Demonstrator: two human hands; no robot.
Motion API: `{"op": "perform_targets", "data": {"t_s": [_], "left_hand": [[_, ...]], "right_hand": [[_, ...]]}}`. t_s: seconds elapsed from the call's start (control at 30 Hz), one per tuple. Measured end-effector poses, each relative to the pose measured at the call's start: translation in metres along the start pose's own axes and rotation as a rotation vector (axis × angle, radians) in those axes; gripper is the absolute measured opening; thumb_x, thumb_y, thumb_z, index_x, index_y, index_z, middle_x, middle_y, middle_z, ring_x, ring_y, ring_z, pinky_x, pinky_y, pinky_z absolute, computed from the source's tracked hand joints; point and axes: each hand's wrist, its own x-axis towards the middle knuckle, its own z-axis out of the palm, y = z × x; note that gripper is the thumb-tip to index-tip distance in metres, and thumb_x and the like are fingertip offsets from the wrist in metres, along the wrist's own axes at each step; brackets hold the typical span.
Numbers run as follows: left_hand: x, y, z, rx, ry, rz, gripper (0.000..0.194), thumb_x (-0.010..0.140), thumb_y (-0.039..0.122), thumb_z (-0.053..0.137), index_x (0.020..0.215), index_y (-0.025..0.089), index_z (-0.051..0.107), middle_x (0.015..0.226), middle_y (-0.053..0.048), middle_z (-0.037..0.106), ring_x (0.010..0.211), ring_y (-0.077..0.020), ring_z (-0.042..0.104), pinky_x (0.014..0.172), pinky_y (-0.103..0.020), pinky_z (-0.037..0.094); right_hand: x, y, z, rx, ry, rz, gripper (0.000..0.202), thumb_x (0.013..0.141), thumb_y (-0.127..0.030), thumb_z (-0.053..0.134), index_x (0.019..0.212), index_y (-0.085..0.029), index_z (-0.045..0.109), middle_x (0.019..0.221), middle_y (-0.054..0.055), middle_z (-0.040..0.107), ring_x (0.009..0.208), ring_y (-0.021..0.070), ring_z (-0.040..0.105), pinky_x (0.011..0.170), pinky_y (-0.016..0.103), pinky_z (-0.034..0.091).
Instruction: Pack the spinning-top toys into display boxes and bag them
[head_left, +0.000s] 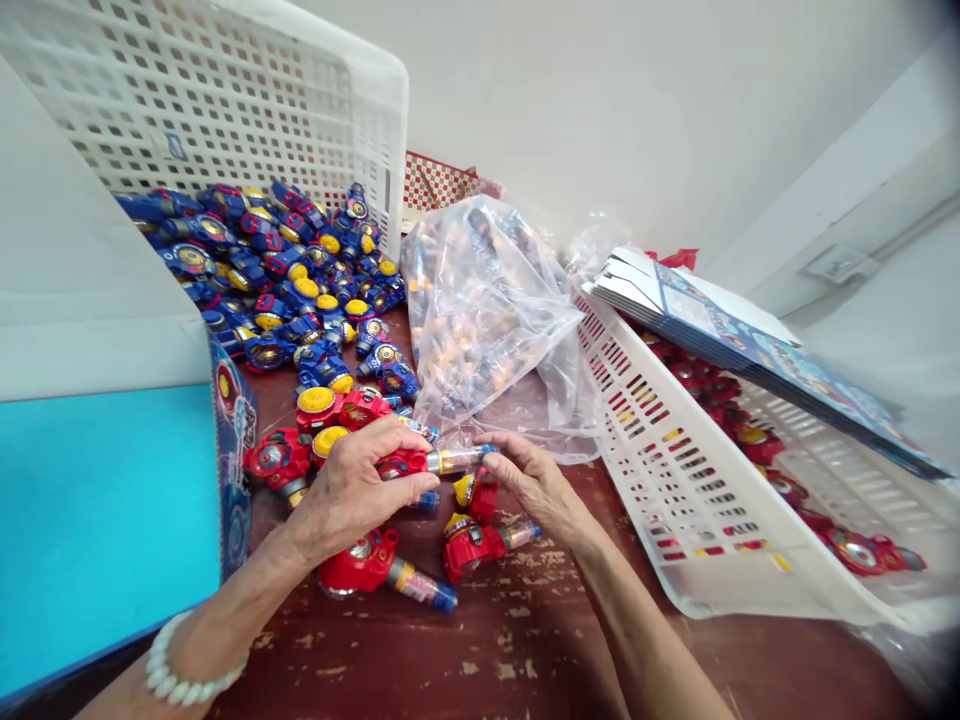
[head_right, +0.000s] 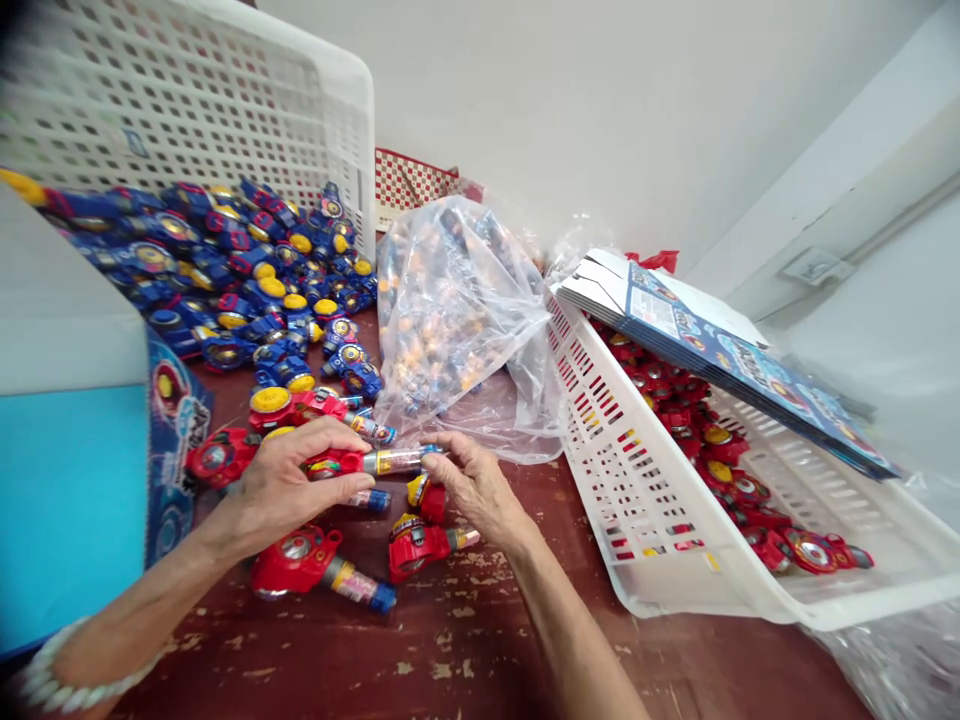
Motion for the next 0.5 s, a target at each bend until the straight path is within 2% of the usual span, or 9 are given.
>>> {"op": "perform_targets", "data": {"t_s": [0.1,0.17,0.23,0.33,0.43,0.5], "left_hand": [[0.003,-0.005,-0.005,0.335,0.131,0.112,0.014,0.081,0.026,0.064,0.092,0.019,0.067,0.095,-0.007,0.065,0.093,-0.0238,0.059,0.085,-0.039,0.046],[0.002,-0.002,-0.002,0.572,0.192,0.149,0.021,0.082,0.026,0.061,0.1,0.019,0.068,0.106,-0.011,0.064,0.106,-0.0316,0.054,0.093,-0.05,0.04],[-0.001,0.005,0.009,0.65,0.21,0.186,0.026,0.082,0.024,0.059,0.106,0.019,0.067,0.115,-0.013,0.061,0.112,-0.0347,0.05,0.097,-0.054,0.037],[-0.007,0.018,0.038,0.453,0.077,0.196,0.028,0.085,0.022,0.054,0.111,0.017,0.064,0.116,-0.013,0.06,0.108,-0.0291,0.053,0.095,-0.045,0.044],[-0.007,0.027,0.062,0.195,-0.107,0.044,0.04,0.086,0.032,0.056,0.122,0.016,0.055,0.121,-0.014,0.057,0.112,-0.0283,0.054,0.093,-0.042,0.047],[-0.003,0.031,0.067,0.035,-0.164,-0.05,0.05,0.084,0.039,0.059,0.129,0.018,0.05,0.127,-0.014,0.055,0.117,-0.0291,0.052,0.097,-0.044,0.044]], "right_hand": [[-0.003,0.01,-0.007,-0.313,-0.04,-0.029,0.055,0.083,-0.04,0.067,0.132,-0.024,0.048,0.118,0.008,0.055,0.107,0.0228,0.051,0.093,0.038,0.042],[-0.004,0.019,-0.01,-0.461,-0.117,-0.045,0.063,0.077,-0.037,0.074,0.133,-0.023,0.048,0.126,0.01,0.049,0.117,0.0261,0.045,0.1,0.042,0.038],[-0.003,0.027,-0.01,-0.498,-0.17,-0.079,0.056,0.076,-0.032,0.075,0.127,-0.022,0.053,0.128,0.01,0.045,0.118,0.0249,0.045,0.102,0.041,0.037],[0.002,0.033,-0.007,-0.454,-0.11,-0.116,0.043,0.074,-0.027,0.075,0.112,-0.021,0.058,0.117,0.007,0.051,0.106,0.022,0.051,0.095,0.039,0.042],[0.003,0.025,-0.001,-0.274,0.011,-0.033,0.036,0.074,-0.031,0.074,0.104,-0.02,0.057,0.098,0.003,0.058,0.089,0.0193,0.055,0.083,0.036,0.046],[-0.002,0.013,0.003,-0.066,0.046,0.038,0.037,0.076,-0.032,0.071,0.106,-0.02,0.053,0.087,0.001,0.06,0.079,0.0159,0.055,0.074,0.03,0.047]]}}
